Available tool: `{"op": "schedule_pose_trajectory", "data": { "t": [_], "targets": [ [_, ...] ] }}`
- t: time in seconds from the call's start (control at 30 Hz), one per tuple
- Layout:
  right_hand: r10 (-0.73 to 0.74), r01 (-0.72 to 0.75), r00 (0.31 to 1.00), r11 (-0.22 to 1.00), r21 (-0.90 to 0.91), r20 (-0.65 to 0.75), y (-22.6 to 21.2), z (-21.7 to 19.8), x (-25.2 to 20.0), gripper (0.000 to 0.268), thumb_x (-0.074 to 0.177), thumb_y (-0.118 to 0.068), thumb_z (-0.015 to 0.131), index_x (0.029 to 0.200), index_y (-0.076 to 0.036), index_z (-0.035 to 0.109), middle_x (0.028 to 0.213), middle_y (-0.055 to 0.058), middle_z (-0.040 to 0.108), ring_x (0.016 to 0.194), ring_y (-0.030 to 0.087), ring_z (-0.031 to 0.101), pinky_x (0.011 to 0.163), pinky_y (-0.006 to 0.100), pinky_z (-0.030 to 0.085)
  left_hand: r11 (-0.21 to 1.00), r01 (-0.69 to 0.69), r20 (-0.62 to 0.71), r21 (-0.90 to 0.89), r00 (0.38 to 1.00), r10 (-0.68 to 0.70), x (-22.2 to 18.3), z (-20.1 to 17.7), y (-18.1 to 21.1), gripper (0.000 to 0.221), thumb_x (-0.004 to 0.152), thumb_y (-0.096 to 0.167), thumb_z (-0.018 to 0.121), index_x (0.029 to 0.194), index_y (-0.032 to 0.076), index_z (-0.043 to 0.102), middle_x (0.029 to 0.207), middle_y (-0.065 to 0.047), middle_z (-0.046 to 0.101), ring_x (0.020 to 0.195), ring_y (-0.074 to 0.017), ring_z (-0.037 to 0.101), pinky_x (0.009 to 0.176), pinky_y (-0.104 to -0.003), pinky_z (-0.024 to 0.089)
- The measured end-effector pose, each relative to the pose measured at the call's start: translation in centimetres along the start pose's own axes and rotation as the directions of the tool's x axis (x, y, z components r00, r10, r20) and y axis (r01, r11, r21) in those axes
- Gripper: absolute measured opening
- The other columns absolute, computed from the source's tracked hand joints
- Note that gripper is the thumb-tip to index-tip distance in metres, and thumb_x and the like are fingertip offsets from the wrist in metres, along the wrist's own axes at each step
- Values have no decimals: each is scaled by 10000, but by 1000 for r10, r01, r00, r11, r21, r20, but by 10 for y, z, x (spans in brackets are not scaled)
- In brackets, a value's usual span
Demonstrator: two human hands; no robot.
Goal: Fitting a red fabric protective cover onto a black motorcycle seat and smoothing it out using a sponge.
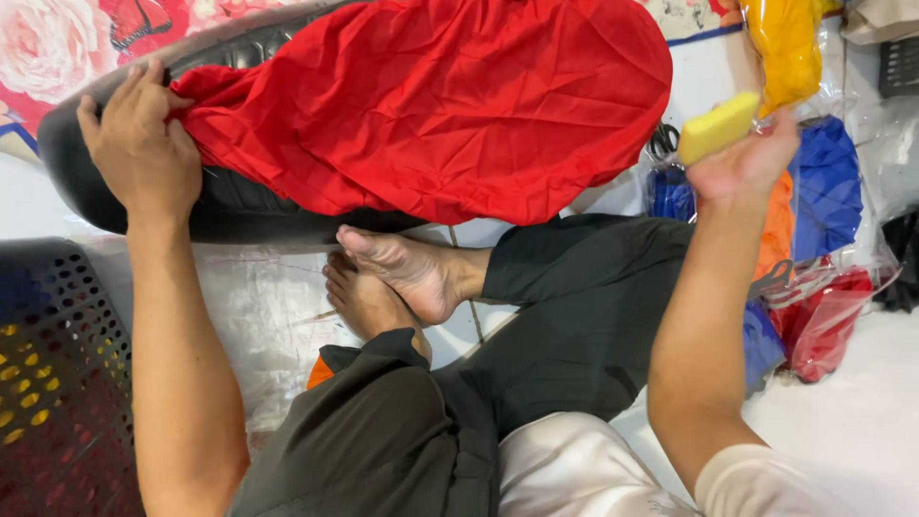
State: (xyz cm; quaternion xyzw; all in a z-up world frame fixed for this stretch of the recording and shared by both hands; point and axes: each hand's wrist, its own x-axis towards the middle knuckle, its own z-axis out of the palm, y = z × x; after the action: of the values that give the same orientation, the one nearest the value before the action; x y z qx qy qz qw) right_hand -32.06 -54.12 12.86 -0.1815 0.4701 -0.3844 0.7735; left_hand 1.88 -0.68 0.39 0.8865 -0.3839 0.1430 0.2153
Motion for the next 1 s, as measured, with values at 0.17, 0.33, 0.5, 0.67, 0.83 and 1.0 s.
{"op": "schedule_pose_trajectory", "data": {
  "t": [0.17,0.33,0.5,0.67,0.83,1.0],
  "targets": [
    [-197,306,923,896,-321,330,91,90,-60,549,815,-140,699,1292,-112,428,1038,116,645,915,247,672,768,418,612,1000,23,4,9,1000,-23,0,2,1,254,863,-151,529,1013,-2,670,1453,-213,795,1377,-409,691,1077,-686,323],
    [206,947,284,93,-308,936,220,124,-87,417,956,-119,764,1251,-160,472,1070,79,667,896,237,683,762,350,515,998,54,-6,-20,999,-54,-1,3,0,276,870,-184,529,1016,-8,684,1453,-214,790,1382,-418,687,1106,-689,303],
    [182,964,171,-232,-127,968,198,99,19,348,902,-6,688,1243,-57,635,1120,138,729,951,323,700,832,417,513,1000,21,-11,-21,1000,-21,-8,7,-10,278,837,-143,546,1030,6,680,1465,-214,807,1375,-426,714,1109,-670,308],
    [-157,622,661,-433,-653,734,51,51,114,157,947,-157,736,1102,-136,725,1057,61,760,867,224,696,662,436,511,999,10,-26,-32,1000,-11,-9,7,-9,296,828,-165,556,1038,4,677,1465,-250,809,1388,-435,710,1103,-680,312],
    [-541,528,636,-214,-822,550,-14,13,143,222,891,-39,715,1052,-181,661,1006,-2,738,873,116,736,726,278,633,1000,-2,-40,-24,999,1,-9,9,-10,308,867,-157,575,1081,26,702,1457,-250,815,1379,-442,723,1101,-677,318],
    [-428,763,260,-458,-456,865,86,65,110,175,726,-34,680,890,-70,631,818,97,670,700,296,577,655,441,469,1000,-17,-24,9,1000,17,-7,8,-10,270,860,-125,579,1063,10,696,1481,-222,818,1394,-419,722,1103,-651,324]
  ]
}}
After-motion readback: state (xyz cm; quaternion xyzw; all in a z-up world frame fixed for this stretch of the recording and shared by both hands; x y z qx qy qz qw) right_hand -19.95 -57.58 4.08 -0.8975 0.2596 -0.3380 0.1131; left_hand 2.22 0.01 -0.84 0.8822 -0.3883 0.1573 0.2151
